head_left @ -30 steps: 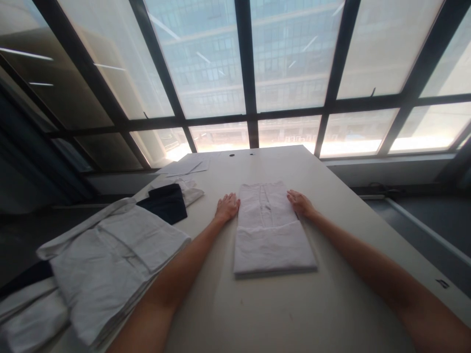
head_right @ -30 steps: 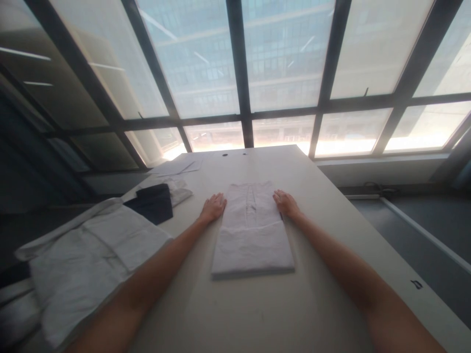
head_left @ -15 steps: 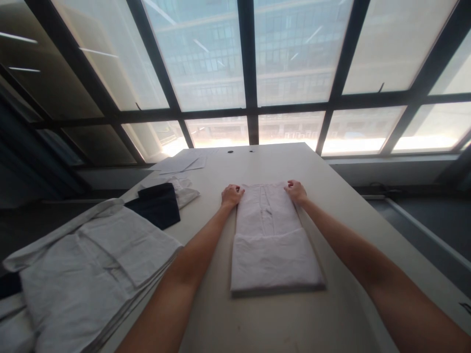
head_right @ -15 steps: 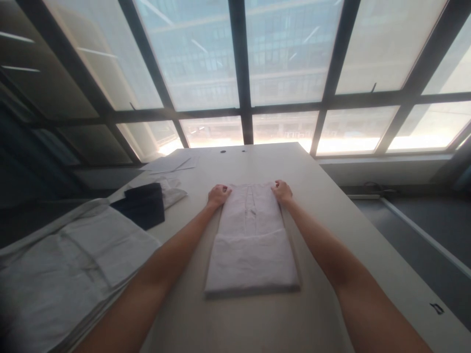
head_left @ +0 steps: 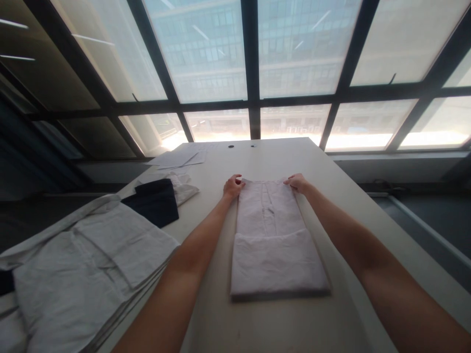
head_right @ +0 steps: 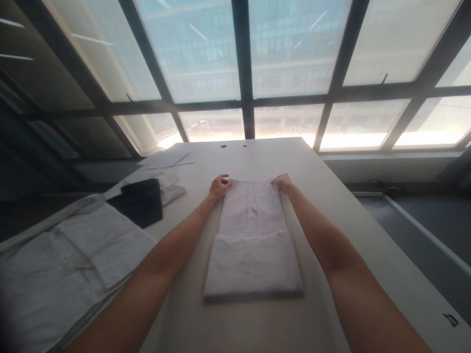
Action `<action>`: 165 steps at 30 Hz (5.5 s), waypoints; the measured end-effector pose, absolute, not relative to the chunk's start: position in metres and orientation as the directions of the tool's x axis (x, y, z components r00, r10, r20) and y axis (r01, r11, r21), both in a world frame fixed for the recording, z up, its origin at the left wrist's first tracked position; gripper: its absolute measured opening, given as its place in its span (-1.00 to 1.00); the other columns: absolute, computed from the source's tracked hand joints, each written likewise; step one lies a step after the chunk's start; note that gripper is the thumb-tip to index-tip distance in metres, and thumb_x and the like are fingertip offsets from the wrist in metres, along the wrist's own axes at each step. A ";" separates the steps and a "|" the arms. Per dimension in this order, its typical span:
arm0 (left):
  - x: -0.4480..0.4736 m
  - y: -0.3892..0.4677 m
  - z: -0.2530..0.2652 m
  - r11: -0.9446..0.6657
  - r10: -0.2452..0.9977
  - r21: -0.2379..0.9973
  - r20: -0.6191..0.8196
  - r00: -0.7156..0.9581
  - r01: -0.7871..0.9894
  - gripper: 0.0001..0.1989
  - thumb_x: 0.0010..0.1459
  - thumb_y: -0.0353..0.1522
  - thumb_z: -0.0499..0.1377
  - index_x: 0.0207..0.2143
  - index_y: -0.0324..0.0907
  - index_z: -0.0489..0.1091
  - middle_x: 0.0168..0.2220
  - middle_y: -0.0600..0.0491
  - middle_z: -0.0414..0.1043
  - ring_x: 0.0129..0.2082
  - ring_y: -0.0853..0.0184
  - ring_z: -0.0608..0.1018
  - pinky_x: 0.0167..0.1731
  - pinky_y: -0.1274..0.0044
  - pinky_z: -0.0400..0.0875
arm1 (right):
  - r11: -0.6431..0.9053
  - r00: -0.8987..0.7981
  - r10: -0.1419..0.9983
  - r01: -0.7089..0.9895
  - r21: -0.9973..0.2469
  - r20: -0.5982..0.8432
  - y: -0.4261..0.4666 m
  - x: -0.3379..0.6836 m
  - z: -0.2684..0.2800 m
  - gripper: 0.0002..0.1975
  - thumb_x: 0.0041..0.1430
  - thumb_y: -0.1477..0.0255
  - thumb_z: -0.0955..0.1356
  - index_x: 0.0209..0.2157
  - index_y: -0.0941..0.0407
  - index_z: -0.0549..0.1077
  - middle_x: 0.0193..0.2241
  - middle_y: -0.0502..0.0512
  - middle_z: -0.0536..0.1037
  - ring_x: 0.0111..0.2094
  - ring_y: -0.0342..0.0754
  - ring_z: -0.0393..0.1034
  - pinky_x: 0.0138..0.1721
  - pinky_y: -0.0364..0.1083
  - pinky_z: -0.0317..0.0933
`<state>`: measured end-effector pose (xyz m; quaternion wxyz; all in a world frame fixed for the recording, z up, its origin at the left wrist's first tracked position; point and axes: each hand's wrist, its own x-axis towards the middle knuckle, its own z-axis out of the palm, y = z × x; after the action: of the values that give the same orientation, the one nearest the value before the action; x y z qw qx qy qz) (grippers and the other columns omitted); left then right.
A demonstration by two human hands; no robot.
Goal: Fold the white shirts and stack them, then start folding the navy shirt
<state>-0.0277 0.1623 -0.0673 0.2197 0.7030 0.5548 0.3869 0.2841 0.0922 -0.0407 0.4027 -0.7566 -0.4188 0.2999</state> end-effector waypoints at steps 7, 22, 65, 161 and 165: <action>-0.029 0.158 -0.060 -0.316 0.945 0.855 0.321 0.060 0.410 -0.55 -0.05 -0.36 0.43 -0.05 -0.25 0.57 -0.35 0.02 0.59 -0.32 0.29 0.60 -0.18 0.48 0.50 | -0.316 0.445 0.877 0.247 -0.916 -0.183 0.090 0.281 -0.032 -0.69 -0.19 0.50 0.59 -0.58 0.12 0.39 -0.71 -0.11 0.26 -0.62 -0.15 0.19 -0.60 -0.15 0.03; -0.045 0.102 -0.049 -0.413 0.908 0.894 0.387 0.161 0.176 -0.41 -0.05 -0.01 0.42 -0.09 -0.24 0.61 -0.20 -0.08 0.64 -0.30 0.23 0.61 -0.19 0.38 0.51 | 0.092 0.307 0.942 0.142 -0.986 0.132 0.045 0.285 -0.036 -0.65 -0.19 0.20 0.58 -0.43 0.14 0.55 -0.46 0.05 0.60 -0.34 -0.04 0.45 -0.25 -0.09 0.30; -0.083 -0.011 -0.035 -0.893 0.403 0.402 0.523 0.751 0.199 -0.84 0.29 -0.37 0.25 -0.12 -0.13 0.61 -0.03 -0.08 0.62 0.01 0.21 0.63 0.07 0.37 0.52 | 0.706 -0.477 0.663 0.655 -0.270 0.577 -0.088 0.295 -0.051 -0.82 0.27 0.42 0.41 -0.20 -0.10 0.67 -0.14 0.08 0.69 -0.07 0.07 0.57 0.02 0.10 0.36; -0.113 -0.098 -0.019 -0.923 0.274 0.303 0.080 0.958 0.239 -0.39 0.43 -0.12 0.04 0.45 -0.01 0.02 0.45 -0.01 -0.05 0.46 0.10 -0.02 0.42 0.17 -0.26 | 0.718 -0.591 0.696 0.584 -0.379 0.408 -0.167 0.284 -0.052 -0.52 0.37 0.40 0.31 0.29 -0.07 0.36 0.31 0.12 0.34 0.37 0.10 0.11 0.36 0.22 0.04; -0.127 -0.104 -0.016 -0.922 0.274 0.304 0.081 0.958 0.238 -0.34 0.38 -0.33 0.07 0.46 0.03 -0.04 0.46 0.01 -0.06 0.45 0.10 0.02 0.42 0.15 -0.20 | 0.738 -0.629 0.675 0.569 -0.363 0.385 -0.185 0.297 -0.057 -0.44 0.34 0.50 0.32 0.33 -0.09 0.31 0.31 0.11 0.34 0.37 0.08 0.12 0.37 0.21 0.02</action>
<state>-0.1267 -0.1043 -0.0164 0.1473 0.9785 0.1309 0.0611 0.2975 -0.1847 -0.0566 0.2550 -0.3468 -0.8966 0.1039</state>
